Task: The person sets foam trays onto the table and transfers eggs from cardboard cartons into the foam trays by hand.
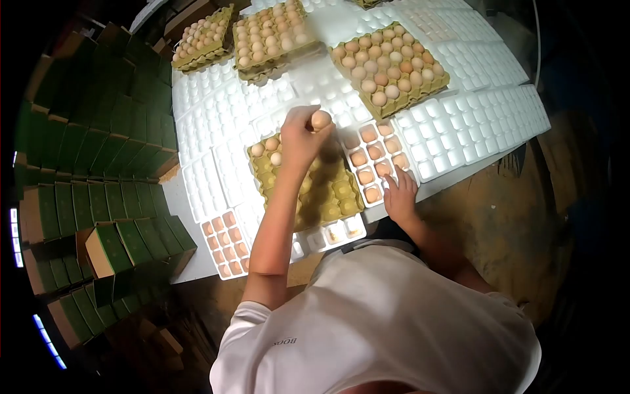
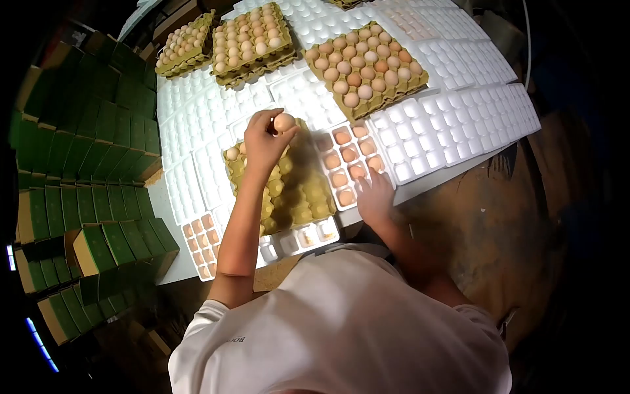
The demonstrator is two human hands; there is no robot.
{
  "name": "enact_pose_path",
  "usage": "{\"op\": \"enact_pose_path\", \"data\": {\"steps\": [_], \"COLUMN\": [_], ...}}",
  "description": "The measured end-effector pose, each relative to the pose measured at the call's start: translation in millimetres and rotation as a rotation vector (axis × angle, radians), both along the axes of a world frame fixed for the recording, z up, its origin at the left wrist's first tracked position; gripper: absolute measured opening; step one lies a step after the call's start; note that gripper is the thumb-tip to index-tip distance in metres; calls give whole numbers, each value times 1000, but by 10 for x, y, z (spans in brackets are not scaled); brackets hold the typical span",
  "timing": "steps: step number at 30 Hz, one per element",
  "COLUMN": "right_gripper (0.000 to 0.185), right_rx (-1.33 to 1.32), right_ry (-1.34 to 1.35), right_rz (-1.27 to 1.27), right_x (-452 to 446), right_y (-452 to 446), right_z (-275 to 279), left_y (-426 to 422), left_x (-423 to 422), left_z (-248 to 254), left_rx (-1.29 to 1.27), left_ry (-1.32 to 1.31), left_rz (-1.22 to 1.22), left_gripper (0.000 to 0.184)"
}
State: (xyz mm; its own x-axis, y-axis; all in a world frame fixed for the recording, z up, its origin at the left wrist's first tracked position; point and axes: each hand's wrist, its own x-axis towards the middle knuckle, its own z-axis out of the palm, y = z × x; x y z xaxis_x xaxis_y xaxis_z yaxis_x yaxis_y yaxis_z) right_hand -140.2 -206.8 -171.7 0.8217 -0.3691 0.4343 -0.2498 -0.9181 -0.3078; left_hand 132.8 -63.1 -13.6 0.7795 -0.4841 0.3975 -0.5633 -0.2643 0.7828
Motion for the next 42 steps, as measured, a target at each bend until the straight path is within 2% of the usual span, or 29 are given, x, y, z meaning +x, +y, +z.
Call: {"op": "enact_pose_path", "data": {"steps": [2, 4, 5, 7, 10, 12, 13, 15, 16, 17, 18, 19, 21, 23, 25, 27, 29, 31, 33, 35, 38, 39, 40, 41, 42], "right_gripper": [37, 47, 48, 49, 50, 52, 53, 54, 55, 58, 58, 61, 66, 69, 72, 73, 74, 75, 75, 77, 79, 80, 82, 83, 84], "right_rx": [50, 170, 160, 134, 161, 176, 184, 196, 198, 208, 218, 219, 243, 235, 229, 232, 226, 222, 219, 222, 206, 206, 206, 207, 220], "right_ry": [36, 125, 108, 74, 116, 144, 146, 146, 159, 177, 222, 225, 266, 261, 237, 286, 319, 346, 357, 360, 355, 353, 352, 351, 375], "right_rz": [2, 29, 27, 29, 43, 62, 63, 77, 86, 96, 69, 76, 103, 153, 180, 181, 187, 190, 191, 210, 224, 223, 223, 225, 226], "right_x": [-24, -53, -56, -80, -95, -116, -119, -121, -109, -105, -83, -78, -95, -125, -142, -135, -113, -118, -120, -124, -123, -126, -116, -120, -134], "right_y": [-13, -27, -26, -37, -72, -97, -113, -121, -131, -128, -105, -92, -96, -139, -170, -170, -159, -141, -142, -158, -178, -193, -201, -193, -182], "right_z": [0, -27, -45, -107, -95, -85, -75, -37, 14, -34, 4, 16, 94, 111, 83, 128, 131, 145, 94, 69, 22, -3, -43, -61, -62], "left_y": [-422, -843, -1057, -1459, -2016, -2093, -2096, -1976, -1874, -1776, -1639, -1546, -1351, -1289, -1294, -1375, -1454, -1546, -1618, -1738, -1756, -1719, -1658, -1616, -1502], "left_x": [260, 320, 385, 395, 571, 545, 526, 388, 447, 308, 432, 492, 417, 428, 561, 813, 931, 1008, 1132, 1121, 988, 923, 743, 767, 528], "left_z": [522, 1118, 1241, 1325, 821, 599, 517, 407, 169, 189, -105, -317, -225, -234, -277, -509, -295, -243, -365, -439, -556, -676, -637, -1034, -970], "left_rx": [-98, -360, -508, -462, -333, -238, -232, -122, -152, -266, -46, -19, 9, -92, -140, -317, -420, -297, -263, -275, -410, -471, -492, -594, -726], "left_ry": [-326, -415, -471, -492, -439, -419, -428, -213, -210, 3, -83, -41, 1, 63, 425, 530, 875, 633, 383, 396, 688, 790, 841, 954, 1025], "left_rz": [160, 239, 199, 147, -15, 2, 16, 74, 54, 26, 115, 164, 191, 212, 182, 179, 259, 344, 239, 268, 175, 126, 167, 83, 141], "left_gripper": [47, 47, 47, 49, 49, 47, 46, 45, 47, 50, 52, 54, 57, 55, 63, 73, 84, 84, 79, 71, 55, 58, 49, 33, 19]}}
